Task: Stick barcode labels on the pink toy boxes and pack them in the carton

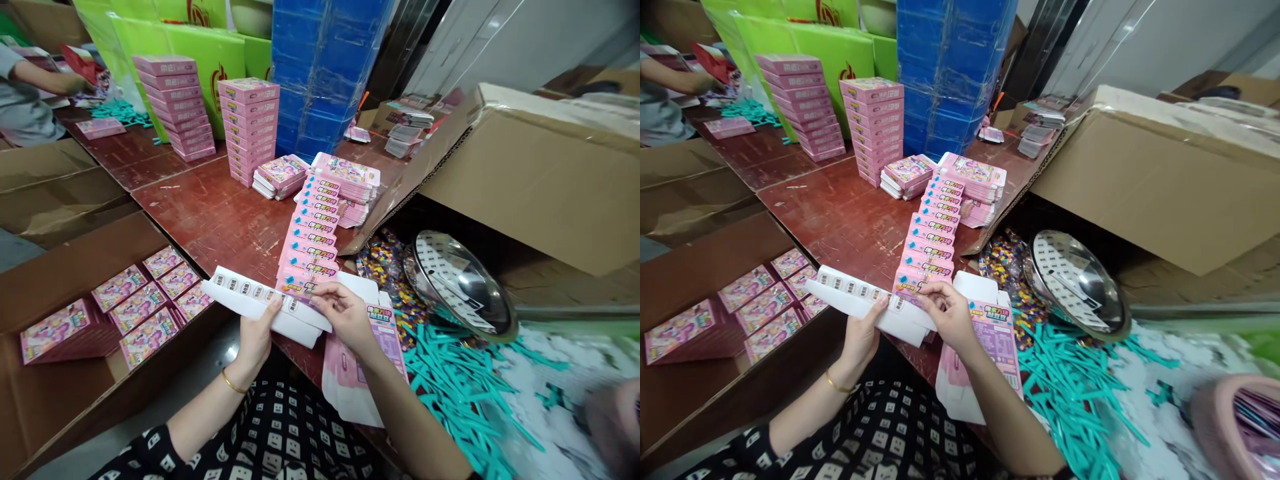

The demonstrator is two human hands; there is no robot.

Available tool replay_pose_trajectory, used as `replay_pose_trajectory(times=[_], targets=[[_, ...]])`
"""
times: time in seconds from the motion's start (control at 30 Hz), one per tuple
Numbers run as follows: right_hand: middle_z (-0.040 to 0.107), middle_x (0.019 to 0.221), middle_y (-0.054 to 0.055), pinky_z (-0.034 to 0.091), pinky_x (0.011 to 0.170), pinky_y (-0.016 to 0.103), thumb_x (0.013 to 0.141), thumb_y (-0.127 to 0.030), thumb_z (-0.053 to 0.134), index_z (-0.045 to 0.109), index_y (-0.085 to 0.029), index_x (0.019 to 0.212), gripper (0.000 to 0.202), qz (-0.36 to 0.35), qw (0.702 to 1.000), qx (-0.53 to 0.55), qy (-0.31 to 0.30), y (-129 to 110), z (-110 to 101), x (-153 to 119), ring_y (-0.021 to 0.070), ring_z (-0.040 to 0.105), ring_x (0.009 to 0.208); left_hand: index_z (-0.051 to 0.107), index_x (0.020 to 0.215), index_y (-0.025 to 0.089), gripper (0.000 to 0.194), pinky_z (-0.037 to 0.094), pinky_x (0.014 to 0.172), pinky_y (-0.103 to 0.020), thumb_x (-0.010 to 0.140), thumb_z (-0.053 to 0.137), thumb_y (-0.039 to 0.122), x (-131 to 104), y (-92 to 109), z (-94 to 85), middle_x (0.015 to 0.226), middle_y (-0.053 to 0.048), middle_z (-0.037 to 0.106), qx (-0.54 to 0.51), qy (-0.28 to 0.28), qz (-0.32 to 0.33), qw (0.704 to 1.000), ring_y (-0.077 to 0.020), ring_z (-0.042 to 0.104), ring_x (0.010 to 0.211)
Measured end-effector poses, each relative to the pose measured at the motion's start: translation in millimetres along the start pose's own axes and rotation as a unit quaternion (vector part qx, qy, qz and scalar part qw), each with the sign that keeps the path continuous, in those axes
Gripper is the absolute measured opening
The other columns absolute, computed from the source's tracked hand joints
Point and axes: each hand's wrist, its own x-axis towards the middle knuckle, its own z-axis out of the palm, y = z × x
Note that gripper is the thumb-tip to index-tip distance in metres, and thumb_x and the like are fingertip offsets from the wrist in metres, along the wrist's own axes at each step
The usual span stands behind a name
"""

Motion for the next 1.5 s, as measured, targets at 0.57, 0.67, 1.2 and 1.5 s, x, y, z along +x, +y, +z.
replay_pose_trajectory(times=[0.57, 0.67, 1.2, 1.5], targets=[[0.068, 0.082, -0.002, 0.055, 0.075, 0.033, 0.081, -0.019, 0.069, 0.048, -0.024, 0.123, 0.047, -0.142, 0.989, 0.034, 0.038, -23, -7, 62, 0.015, 0.067, 0.076, 0.072, 0.098, 0.014, 0.044, 0.054, 0.089, -0.033, 0.061, 0.09, 0.031, 4, 1, -1.0, 0.102, -0.008, 0.075, 0.032, 0.018, -0.013, 0.999, -0.0236, 0.07, 0.093], [0.066, 0.076, -0.003, 0.051, 0.065, 0.03, 0.068, -0.022, 0.076, 0.05, -0.02, 0.118, 0.056, -0.08, 0.997, 0.014, 0.002, -7, -27, 118, 0.014, 0.063, 0.068, 0.072, 0.1, 0.014, 0.045, 0.054, 0.091, -0.033, 0.061, 0.09, 0.03, 4, 2, -6.2, 0.105, -0.008, 0.075, 0.029, 0.019, -0.017, 0.999, -0.0234, 0.07, 0.096], [0.063, 0.087, 0.006, 0.048, 0.065, 0.03, 0.067, -0.045, 0.075, 0.064, -0.017, 0.078, 0.032, -0.066, 0.993, -0.093, 0.039, 33, -46, 179, 0.015, 0.055, 0.074, 0.073, 0.094, 0.016, 0.047, 0.054, 0.089, -0.03, 0.054, 0.094, 0.031, 16, 0, -15.9, 0.095, -0.004, 0.075, 0.029, 0.039, -0.047, 0.998, -0.0211, 0.07, 0.091], [0.055, 0.063, -0.005, 0.041, 0.055, 0.026, 0.048, -0.032, 0.086, 0.062, -0.017, 0.074, 0.038, -0.022, 0.995, -0.1, -0.014, 42, -40, 198, 0.0102, 0.044, 0.056, 0.072, 0.097, 0.015, 0.049, 0.054, 0.091, -0.033, 0.055, 0.093, 0.031, 15, 1, -13.6, 0.098, -0.006, 0.075, 0.028, 0.04, -0.053, 0.997, -0.0235, 0.07, 0.094]])
